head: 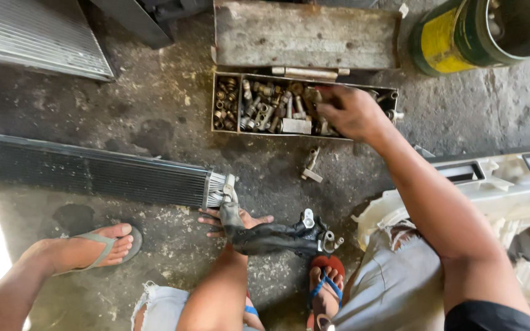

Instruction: The person sits on the floor and sorts through a box of small metal parts, then handles a car radiator and other components. They walk to a vehicle, open the hood, and interact with the engine area before moving to the vehicle interior to adjust a seat.

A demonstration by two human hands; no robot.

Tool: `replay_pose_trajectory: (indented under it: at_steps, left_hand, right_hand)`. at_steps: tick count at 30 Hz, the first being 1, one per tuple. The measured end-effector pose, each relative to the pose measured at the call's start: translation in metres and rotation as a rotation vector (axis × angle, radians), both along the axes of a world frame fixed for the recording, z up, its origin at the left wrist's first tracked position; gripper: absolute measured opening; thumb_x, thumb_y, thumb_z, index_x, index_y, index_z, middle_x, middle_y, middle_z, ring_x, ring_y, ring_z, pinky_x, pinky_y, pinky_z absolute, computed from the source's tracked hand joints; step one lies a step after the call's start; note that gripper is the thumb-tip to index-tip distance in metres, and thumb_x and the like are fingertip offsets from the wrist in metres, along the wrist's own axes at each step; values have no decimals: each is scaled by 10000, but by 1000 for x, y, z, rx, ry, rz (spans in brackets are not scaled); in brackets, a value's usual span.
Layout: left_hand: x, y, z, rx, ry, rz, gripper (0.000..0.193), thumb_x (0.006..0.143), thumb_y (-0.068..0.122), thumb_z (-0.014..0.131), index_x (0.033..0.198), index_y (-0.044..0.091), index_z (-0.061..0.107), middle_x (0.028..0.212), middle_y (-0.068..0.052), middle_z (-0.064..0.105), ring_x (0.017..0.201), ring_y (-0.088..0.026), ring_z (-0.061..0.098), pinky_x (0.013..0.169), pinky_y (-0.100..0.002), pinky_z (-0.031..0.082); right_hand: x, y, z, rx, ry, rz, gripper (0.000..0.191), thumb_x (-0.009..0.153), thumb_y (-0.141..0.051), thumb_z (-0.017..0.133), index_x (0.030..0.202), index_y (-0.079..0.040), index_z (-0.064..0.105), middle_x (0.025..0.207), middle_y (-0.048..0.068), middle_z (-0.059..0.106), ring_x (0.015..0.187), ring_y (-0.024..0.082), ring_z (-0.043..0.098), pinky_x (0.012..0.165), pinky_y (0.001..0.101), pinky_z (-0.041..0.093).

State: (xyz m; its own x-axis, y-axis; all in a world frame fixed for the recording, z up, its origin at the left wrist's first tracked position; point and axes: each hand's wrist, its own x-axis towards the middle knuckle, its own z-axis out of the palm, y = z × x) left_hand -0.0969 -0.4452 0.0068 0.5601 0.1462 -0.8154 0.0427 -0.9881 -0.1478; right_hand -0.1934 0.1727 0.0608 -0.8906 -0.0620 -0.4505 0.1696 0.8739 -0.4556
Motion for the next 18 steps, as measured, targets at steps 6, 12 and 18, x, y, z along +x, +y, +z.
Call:
replay_pose_trajectory:
  at_steps: [6, 12, 18]
  left_hand:
    - [-1, -9, -8, 66, 104, -109, 796, 1093, 374, 307, 1607, -193, 87, 1650, -277, 304, 1512, -356, 294, 1208, -451, 230]
    - [-13, 5, 4, 92, 116, -178, 827, 1073, 394, 387, 1595, -126, 10, 1666, -245, 193, 1512, -348, 233, 1236, -488, 206]
    - [-40, 51, 52, -118, 29, -20, 1005, 1075, 443, 484, 1621, -156, -110, 1692, -283, 121, 1527, -392, 194, 1202, -499, 189]
  right_hand:
    - [-3, 37, -3, 0, -67, -230, 367, 1003, -375, 632, 1207, -77, 696, 1012, 198, 745, 923, 317, 718, 852, 447, 540]
    - [-14, 38, 5, -64, -42, -217, 324, 1010, -322, 613, 1256, -125, 689, 1075, 149, 756, 944, 246, 716, 852, 422, 563]
    - [-25, 13, 9, -15, -204, -151, 340, 1023, -323, 576, 1340, -216, 639, 1063, 144, 757, 861, 243, 736, 823, 396, 614]
